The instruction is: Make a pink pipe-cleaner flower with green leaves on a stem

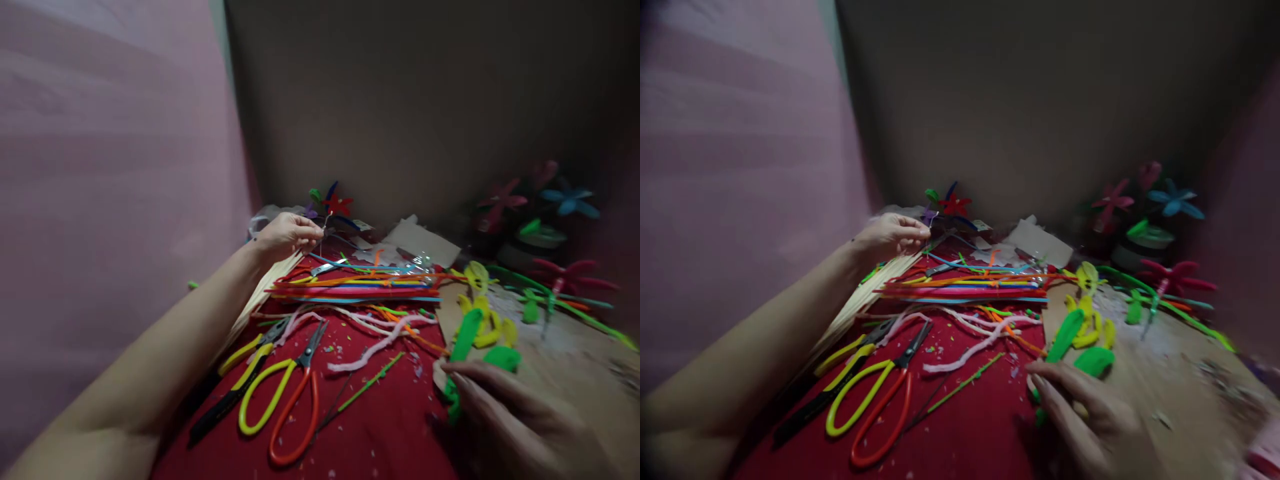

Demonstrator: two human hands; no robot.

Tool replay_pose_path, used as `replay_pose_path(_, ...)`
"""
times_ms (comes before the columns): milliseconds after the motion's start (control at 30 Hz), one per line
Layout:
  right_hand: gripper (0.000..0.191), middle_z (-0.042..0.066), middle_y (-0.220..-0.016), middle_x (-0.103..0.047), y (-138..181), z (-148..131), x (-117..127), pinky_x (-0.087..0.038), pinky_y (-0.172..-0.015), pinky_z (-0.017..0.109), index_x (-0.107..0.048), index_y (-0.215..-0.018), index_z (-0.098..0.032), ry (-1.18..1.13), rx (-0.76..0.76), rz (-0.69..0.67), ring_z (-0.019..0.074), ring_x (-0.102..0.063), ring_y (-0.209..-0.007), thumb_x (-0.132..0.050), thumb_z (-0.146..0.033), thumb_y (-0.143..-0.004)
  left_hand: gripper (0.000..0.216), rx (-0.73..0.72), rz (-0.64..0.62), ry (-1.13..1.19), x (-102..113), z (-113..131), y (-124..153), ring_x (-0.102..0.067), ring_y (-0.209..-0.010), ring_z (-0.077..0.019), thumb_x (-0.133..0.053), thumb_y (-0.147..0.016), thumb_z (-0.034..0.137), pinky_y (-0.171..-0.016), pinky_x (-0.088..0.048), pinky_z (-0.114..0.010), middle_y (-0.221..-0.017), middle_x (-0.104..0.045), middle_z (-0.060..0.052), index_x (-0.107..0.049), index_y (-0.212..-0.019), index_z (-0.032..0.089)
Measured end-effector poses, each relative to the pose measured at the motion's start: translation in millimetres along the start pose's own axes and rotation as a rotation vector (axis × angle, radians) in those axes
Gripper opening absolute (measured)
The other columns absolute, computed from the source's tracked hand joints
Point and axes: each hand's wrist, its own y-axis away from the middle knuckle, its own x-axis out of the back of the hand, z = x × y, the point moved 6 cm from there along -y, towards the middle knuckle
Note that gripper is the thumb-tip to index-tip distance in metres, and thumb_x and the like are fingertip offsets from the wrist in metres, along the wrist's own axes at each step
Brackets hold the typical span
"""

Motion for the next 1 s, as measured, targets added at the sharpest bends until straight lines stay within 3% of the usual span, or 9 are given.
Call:
replay_pose_path(133,0.025,0.002,-0.055,-0.059,-10.2,-34.9,-11.7,-0.035,-0.037,0.020,-0.072,-0.083,-0.023,-0.214,-0.194,-0.004,0.0103,-0.048,-0.044,-0.067,-0.042,-0.068,0.013,0.037,-0.353,-0.089,-93.2,22.4,50.3,-0.042,-0.040,-0.0070,-0.064,-0.065,0.023,-0.041,-0.030,-0.021,-0.044,-0.050,0.000,-0.063,-0.058,0.013)
replay_pose_path(233,0.031,0.002,-0.066,-0.062,-14.6,-40.4,-14.5,-0.035,-0.041,0.018,-0.069,-0.094,-0.022,-0.422,-0.211,-0.056,0.0076,-0.048,-0.048,-0.068,-0.040,-0.069,0.013,0.067,-0.556,-0.113,-148.9,27.6,87.0,-0.040,-0.038,-0.0076,-0.062,-0.067,0.025,-0.040,-0.028,-0.022,-0.044,-0.049,0.001,-0.063,-0.060,0.015)
replay_pose_path(367,0.026,-0.002,-0.058,-0.056,-16.5,-41.2,-9.9,-0.029,-0.039,0.017,-0.070,-0.087,-0.018,-0.588,-0.168,-0.055,0.0043,-0.042,-0.043,-0.069,-0.036,-0.069,0.017,0.033,-0.604,-0.158,-190.0,26.4,110.0,-0.042,-0.041,-0.0082,-0.062,-0.068,0.029,-0.042,-0.029,-0.023,-0.048,-0.051,0.000,-0.059,-0.057,0.016)
replay_pose_path(567,0.023,0.000,-0.058,-0.057,-18.0,-44.8,-3.7,-0.030,-0.039,0.017,-0.069,-0.074,-0.013,-0.609,-0.162,-0.014,0.0054,-0.046,-0.045,-0.068,-0.036,-0.068,0.013,0.160,-0.552,0.053,-201.8,14.8,116.9,-0.041,-0.039,-0.0068,-0.064,-0.066,0.022,-0.041,-0.030,-0.021,-0.046,-0.050,0.001,-0.060,-0.058,0.013)
replay_pose_path(767,0.024,-0.002,-0.056,-0.057,-17.2,-49.3,0.5,-0.032,-0.038,0.017,-0.061,-0.065,-0.014,-0.561,-0.135,0.030,0.0054,-0.047,-0.042,-0.068,-0.037,-0.067,0.011,0.244,-0.367,0.398,-194.6,4.3,121.3,-0.044,-0.043,-0.0045,-0.070,-0.063,0.019,-0.042,-0.030,-0.019,-0.053,-0.052,0.002,-0.062,-0.066,0.012)
replay_pose_path(1000,0.023,-0.002,-0.055,-0.058,-17.7,-49.1,1.2,-0.035,-0.037,0.018,-0.061,-0.068,-0.016,-0.510,-0.094,0.022,0.0072,-0.051,-0.042,-0.064,-0.039,-0.071,0.015,0.148,-0.305,0.347,-192.4,0.6,126.7,-0.044,-0.047,-0.0045,-0.069,-0.068,0.027,-0.044,-0.028,-0.019,-0.065,-0.060,-0.002,-0.063,-0.072,0.013)
